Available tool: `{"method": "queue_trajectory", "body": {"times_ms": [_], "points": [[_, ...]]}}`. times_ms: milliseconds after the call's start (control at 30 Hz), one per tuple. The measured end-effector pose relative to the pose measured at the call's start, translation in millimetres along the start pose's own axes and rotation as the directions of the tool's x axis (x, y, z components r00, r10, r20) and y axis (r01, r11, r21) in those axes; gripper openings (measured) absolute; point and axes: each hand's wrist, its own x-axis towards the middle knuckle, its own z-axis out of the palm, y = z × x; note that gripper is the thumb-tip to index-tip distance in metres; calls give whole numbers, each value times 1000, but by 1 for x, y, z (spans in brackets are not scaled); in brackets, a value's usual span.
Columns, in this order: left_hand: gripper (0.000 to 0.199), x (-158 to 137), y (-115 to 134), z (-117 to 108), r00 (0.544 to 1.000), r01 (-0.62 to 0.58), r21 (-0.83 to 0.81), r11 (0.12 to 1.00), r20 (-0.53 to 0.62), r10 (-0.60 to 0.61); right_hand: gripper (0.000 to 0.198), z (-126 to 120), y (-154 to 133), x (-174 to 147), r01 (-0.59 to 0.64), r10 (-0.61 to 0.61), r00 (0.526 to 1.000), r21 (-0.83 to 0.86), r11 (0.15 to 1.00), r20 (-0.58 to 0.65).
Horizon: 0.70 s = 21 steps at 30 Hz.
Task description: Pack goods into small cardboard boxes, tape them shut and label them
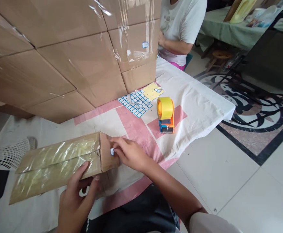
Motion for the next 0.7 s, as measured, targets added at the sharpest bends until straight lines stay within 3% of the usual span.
{"method": "queue_trajectory", "body": {"times_ms": [200,367,500,600,700], "points": [[53,1,-6,0,998,-52,53,997,-16,53,22,8,0,-3,23,-24,999,-30,999,-43],[50,2,-3,2,998,-52,56,997,-30,54,26,21,-3,-3,-122,129,985,65,990,-117],[49,3,5,8,996,47,28,998,-74,-45,34,24,-2,-5,-294,301,910,70,953,-283],[46,4,8,12,988,116,35,993,-105,-112,14,30,-4,-9,-211,252,918,159,964,-308],[44,3,1,16,992,43,57,997,-124,-35,28,42,-10,-17,-120,196,942,271,955,-271]]}}
